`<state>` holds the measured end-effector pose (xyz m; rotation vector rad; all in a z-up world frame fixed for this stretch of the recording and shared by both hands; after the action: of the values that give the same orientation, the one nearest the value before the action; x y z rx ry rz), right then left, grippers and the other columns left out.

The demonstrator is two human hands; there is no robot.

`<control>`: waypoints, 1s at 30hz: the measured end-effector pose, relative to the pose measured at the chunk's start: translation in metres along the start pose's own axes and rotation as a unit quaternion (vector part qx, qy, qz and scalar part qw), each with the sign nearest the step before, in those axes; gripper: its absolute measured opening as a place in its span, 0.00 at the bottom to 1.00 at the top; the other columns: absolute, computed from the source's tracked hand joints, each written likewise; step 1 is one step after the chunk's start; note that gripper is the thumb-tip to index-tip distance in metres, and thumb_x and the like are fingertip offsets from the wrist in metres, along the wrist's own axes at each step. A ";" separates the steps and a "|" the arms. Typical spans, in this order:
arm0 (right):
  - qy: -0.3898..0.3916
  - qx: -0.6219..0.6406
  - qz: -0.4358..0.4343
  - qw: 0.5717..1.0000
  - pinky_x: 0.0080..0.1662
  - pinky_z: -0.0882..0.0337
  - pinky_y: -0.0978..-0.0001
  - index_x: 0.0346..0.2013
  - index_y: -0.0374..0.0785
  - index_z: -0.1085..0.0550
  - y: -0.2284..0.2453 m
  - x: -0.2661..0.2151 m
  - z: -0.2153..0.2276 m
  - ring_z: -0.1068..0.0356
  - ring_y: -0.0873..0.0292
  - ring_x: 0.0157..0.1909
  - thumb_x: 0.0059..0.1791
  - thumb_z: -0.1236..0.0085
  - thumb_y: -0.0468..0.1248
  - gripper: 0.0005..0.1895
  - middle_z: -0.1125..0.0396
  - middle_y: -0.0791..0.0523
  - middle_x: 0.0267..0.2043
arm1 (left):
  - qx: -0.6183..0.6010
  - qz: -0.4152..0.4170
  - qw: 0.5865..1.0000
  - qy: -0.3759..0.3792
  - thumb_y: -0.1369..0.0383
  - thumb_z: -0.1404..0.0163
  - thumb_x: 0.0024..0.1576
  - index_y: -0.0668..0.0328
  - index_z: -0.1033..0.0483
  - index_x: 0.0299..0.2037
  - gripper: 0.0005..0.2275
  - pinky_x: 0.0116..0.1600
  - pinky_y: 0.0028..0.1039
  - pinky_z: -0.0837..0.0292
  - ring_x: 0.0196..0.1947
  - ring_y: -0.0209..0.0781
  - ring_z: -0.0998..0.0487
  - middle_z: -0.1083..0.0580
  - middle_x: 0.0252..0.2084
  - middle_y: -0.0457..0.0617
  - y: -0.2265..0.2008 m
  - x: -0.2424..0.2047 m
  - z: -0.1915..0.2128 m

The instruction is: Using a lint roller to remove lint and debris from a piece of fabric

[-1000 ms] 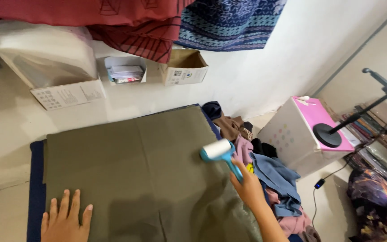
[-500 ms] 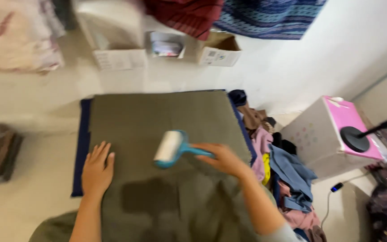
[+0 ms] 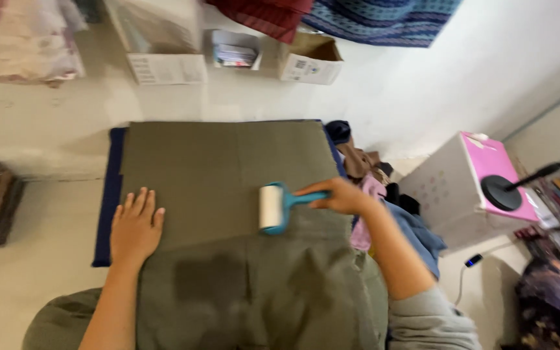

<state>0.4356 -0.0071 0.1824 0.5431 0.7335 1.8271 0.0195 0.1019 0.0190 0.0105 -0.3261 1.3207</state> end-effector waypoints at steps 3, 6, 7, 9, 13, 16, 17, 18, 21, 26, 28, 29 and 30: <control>-0.010 -0.140 -0.115 0.983 0.58 0.29 0.53 0.52 0.63 0.18 -0.033 -0.057 0.055 0.24 0.48 0.55 0.42 0.30 0.43 0.22 0.22 0.62 0.54 | 0.018 -0.007 1.000 0.021 0.49 0.70 0.70 0.49 0.39 0.76 0.27 0.78 0.47 0.49 0.79 0.51 0.44 0.41 0.79 0.48 0.001 0.000 -0.011; -0.032 -0.158 -0.216 0.963 0.57 0.28 0.51 0.51 0.67 0.18 -0.065 -0.102 0.090 0.25 0.42 0.55 0.42 0.32 0.42 0.22 0.21 0.59 0.52 | 0.026 0.003 1.000 0.018 0.48 0.73 0.70 0.46 0.41 0.78 0.28 0.79 0.49 0.53 0.80 0.52 0.46 0.44 0.81 0.45 0.009 0.003 -0.026; -0.036 -0.171 -0.243 0.954 0.57 0.28 0.50 0.50 0.66 0.17 -0.076 -0.114 0.099 0.26 0.41 0.55 0.42 0.32 0.42 0.22 0.21 0.57 0.52 | 0.027 0.006 0.999 0.022 0.47 0.74 0.70 0.45 0.43 0.78 0.28 0.80 0.48 0.54 0.81 0.51 0.47 0.45 0.82 0.43 0.011 0.003 -0.031; -0.042 -0.184 -0.269 0.944 0.57 0.29 0.49 0.50 0.65 0.17 -0.081 -0.128 0.111 0.26 0.39 0.55 0.43 0.33 0.42 0.21 0.21 0.55 0.52 | 0.029 0.008 0.999 0.023 0.46 0.74 0.70 0.43 0.44 0.78 0.28 0.80 0.48 0.55 0.81 0.51 0.48 0.47 0.82 0.42 0.013 0.002 -0.034; -0.052 -0.169 -0.355 0.918 0.62 0.30 0.55 0.48 0.66 0.16 -0.072 -0.140 0.124 0.26 0.42 0.57 0.42 0.32 0.44 0.20 0.22 0.55 0.54 | 0.034 0.003 0.999 0.017 0.48 0.75 0.71 0.47 0.43 0.78 0.28 0.79 0.49 0.52 0.80 0.52 0.46 0.44 0.81 0.45 0.009 0.000 -0.024; -0.107 -0.063 -0.266 0.956 0.61 0.30 0.64 0.52 0.55 0.18 -0.061 -0.118 0.141 0.28 0.56 0.57 0.42 0.31 0.40 0.22 0.23 0.58 0.55 | 0.029 -0.006 1.000 0.001 0.50 0.73 0.69 0.50 0.44 0.77 0.28 0.77 0.47 0.49 0.79 0.51 0.46 0.43 0.80 0.46 0.004 0.002 -0.013; -0.137 0.040 -0.163 0.976 0.62 0.31 0.72 0.57 0.42 0.21 -0.048 -0.105 0.151 0.31 0.67 0.59 0.44 0.32 0.35 0.26 0.25 0.61 0.59 | 0.020 -0.012 1.000 0.004 0.51 0.72 0.66 0.52 0.45 0.76 0.29 0.76 0.45 0.49 0.79 0.50 0.47 0.44 0.79 0.46 0.002 0.006 -0.010; -0.147 0.033 -0.150 0.977 0.62 0.31 0.72 0.57 0.42 0.21 -0.036 -0.089 0.152 0.31 0.67 0.59 0.44 0.32 0.35 0.26 0.25 0.61 0.59 | 0.019 -0.013 1.000 -0.014 0.51 0.72 0.66 0.52 0.45 0.76 0.29 0.76 0.45 0.49 0.79 0.50 0.47 0.44 0.79 0.46 0.003 0.006 -0.010; -0.302 0.199 -0.054 0.931 0.24 0.52 0.79 0.65 0.50 0.27 -0.001 -0.047 0.173 0.50 0.70 0.21 0.52 0.43 0.39 0.24 0.45 0.63 0.24 | 0.029 -0.024 0.997 -0.073 0.49 0.69 0.64 0.50 0.40 0.74 0.29 0.74 0.46 0.42 0.77 0.51 0.42 0.41 0.78 0.45 0.007 0.008 -0.018; -0.412 0.341 0.011 0.845 0.23 0.43 0.73 0.71 0.48 0.34 0.012 0.042 0.183 0.43 0.65 0.20 0.54 0.47 0.37 0.28 0.38 0.58 0.29 | 0.021 0.071 0.997 0.037 0.38 0.72 0.62 0.35 0.45 0.75 0.32 0.78 0.40 0.43 0.78 0.39 0.43 0.43 0.77 0.33 0.041 0.029 -0.077; -0.397 0.339 -0.004 0.853 0.26 0.40 0.70 0.74 0.47 0.39 0.017 0.064 0.178 0.42 0.63 0.24 0.54 0.47 0.40 0.31 0.39 0.56 0.33 | -0.074 0.086 0.993 -0.029 0.41 0.66 0.61 0.34 0.39 0.73 0.30 0.76 0.40 0.42 0.77 0.38 0.40 0.38 0.75 0.33 0.038 0.021 -0.049; -0.381 0.338 -0.028 0.860 0.29 0.38 0.68 0.77 0.47 0.43 0.015 0.076 0.172 0.41 0.61 0.27 0.55 0.48 0.43 0.35 0.39 0.55 0.37 | -0.168 0.096 0.977 -0.087 0.43 0.61 0.61 0.34 0.34 0.71 0.28 0.74 0.39 0.40 0.76 0.36 0.37 0.33 0.72 0.33 0.039 0.014 -0.034; -0.380 0.338 -0.024 0.861 0.29 0.38 0.68 0.77 0.47 0.43 0.016 0.077 0.169 0.41 0.61 0.27 0.55 0.48 0.43 0.35 0.39 0.55 0.37 | -0.167 0.098 0.977 -0.090 0.43 0.61 0.61 0.34 0.34 0.71 0.28 0.74 0.39 0.40 0.76 0.36 0.37 0.33 0.72 0.33 0.032 0.005 -0.006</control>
<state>0.5105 0.1000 0.3156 1.5771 0.7912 1.0952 -0.0090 0.1162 0.0091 -0.1900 -0.7170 1.4482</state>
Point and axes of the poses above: each hand's wrist, its own x-axis towards the middle knuckle, its own z-axis out of the back of the hand, y = z × x, the point moved 10 cm from there along x, towards the middle knuckle
